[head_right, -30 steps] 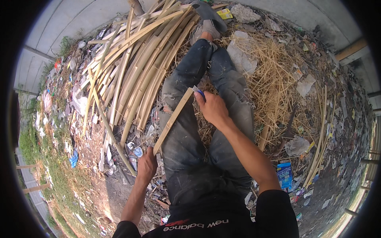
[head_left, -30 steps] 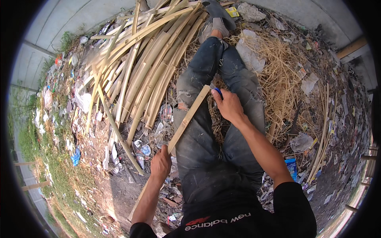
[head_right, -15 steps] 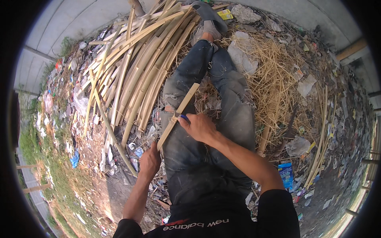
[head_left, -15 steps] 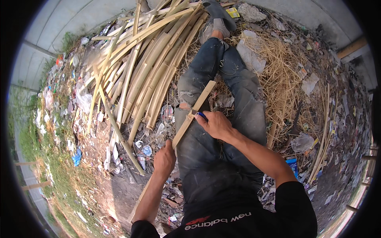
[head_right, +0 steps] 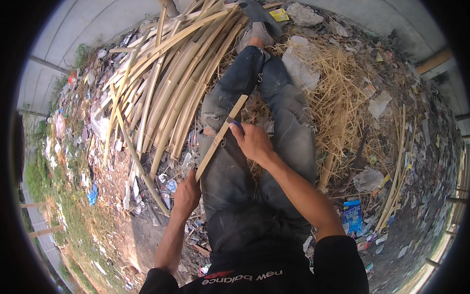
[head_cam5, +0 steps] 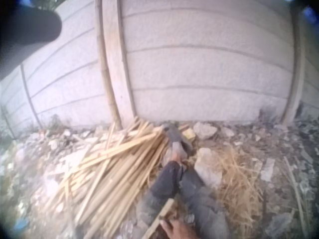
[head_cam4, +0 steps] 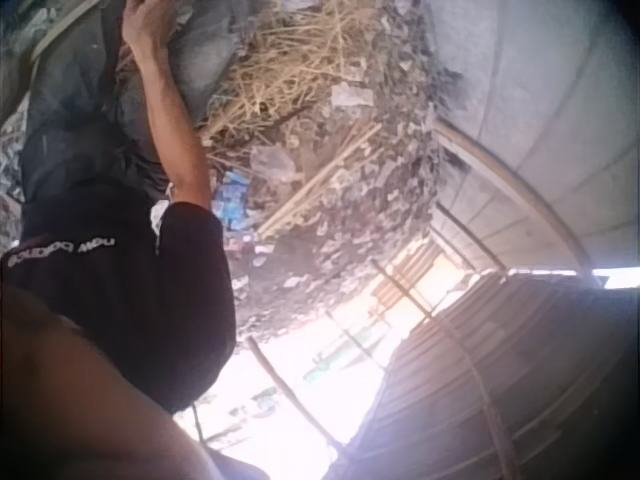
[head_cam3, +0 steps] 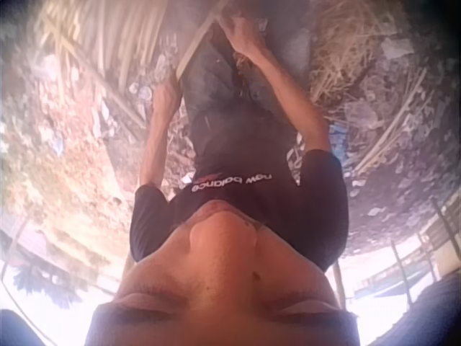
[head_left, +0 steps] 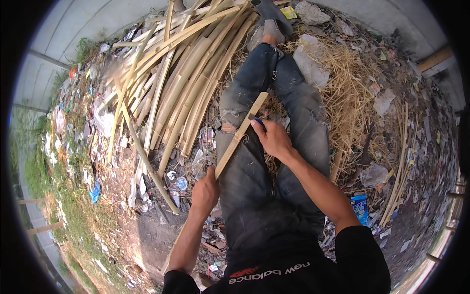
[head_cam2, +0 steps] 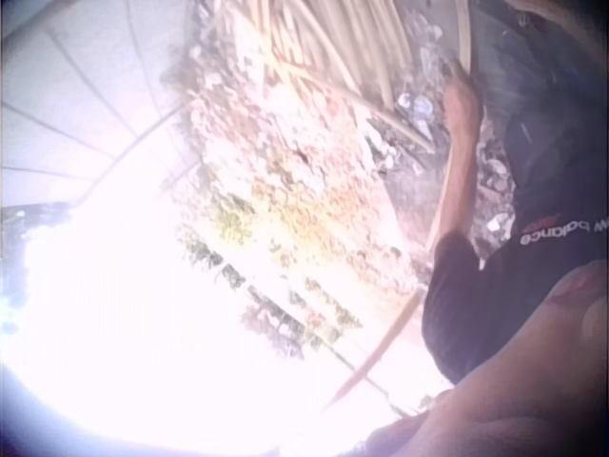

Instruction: The person sits on the ground and uses a blue utility knife to shave a long bamboo strip. They hold the strip with their left hand and scrape the surface with the knife in their right hand, creating thin shavings that fall onto their lap and the surrounding debris.

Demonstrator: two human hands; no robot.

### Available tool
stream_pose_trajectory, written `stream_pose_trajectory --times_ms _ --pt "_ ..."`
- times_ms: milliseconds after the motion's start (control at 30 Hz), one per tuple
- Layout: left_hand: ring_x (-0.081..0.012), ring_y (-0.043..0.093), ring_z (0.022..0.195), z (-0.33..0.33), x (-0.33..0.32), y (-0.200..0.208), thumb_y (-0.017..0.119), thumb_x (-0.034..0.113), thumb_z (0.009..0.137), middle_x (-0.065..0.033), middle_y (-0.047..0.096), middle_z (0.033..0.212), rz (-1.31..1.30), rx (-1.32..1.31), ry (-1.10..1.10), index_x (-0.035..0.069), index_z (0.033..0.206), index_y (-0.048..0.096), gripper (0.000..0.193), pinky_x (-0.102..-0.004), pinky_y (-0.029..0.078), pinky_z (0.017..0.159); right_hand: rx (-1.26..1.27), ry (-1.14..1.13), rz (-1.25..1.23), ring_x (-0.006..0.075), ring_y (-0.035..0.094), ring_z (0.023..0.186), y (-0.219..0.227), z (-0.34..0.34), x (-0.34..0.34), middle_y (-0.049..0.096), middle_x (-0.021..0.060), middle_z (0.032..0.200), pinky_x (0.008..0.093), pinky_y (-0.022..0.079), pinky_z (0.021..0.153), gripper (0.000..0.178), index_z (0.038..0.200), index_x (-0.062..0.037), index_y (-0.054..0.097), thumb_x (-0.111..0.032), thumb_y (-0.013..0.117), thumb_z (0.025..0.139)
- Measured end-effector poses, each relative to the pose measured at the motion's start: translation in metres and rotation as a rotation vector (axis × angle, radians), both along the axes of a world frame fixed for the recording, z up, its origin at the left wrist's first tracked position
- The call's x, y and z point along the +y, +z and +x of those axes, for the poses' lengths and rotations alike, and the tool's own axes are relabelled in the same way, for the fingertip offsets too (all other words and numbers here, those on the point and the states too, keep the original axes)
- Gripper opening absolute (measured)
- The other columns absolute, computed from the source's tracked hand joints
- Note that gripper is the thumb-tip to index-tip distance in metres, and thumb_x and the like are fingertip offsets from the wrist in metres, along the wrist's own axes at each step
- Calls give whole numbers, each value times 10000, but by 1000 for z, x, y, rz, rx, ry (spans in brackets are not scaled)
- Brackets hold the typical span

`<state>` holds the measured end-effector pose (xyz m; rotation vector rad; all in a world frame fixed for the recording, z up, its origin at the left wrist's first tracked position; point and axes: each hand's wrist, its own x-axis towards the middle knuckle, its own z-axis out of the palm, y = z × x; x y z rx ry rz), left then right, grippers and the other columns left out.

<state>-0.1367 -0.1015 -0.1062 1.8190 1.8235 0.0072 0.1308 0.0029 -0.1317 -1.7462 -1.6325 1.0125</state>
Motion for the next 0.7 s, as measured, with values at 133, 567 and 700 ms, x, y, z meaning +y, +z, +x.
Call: stream_pose_trajectory --times_ms 133,567,700 --pt "-572 679 859 2 10 -5 497 70 982 -340 697 868 20 -57 -12 22 1161 543 191 -652 525 771 -20 217 63 475 654 652 -8 -25 -37 633 247 659 551 476 598 563 832 20 648 -481 567 1075" --pt "-584 642 873 -12 13 -21 548 44 963 -369 657 835 82 -295 -83 -24 1161 570 210 -632 499 771 21 -69 200 369 561 563 -6 34 12 570 198 619 464 429 578 589 809 16 647 -484 534 1100" --pt "-588 622 879 -10 19 -14 556 134 1040 -372 641 833 23 -305 -65 -18 1129 576 177 -623 480 754 -132 -139 116 498 695 813 8 42 43 700 264 775 572 533 713 582 916 11 713 -509 516 1091"
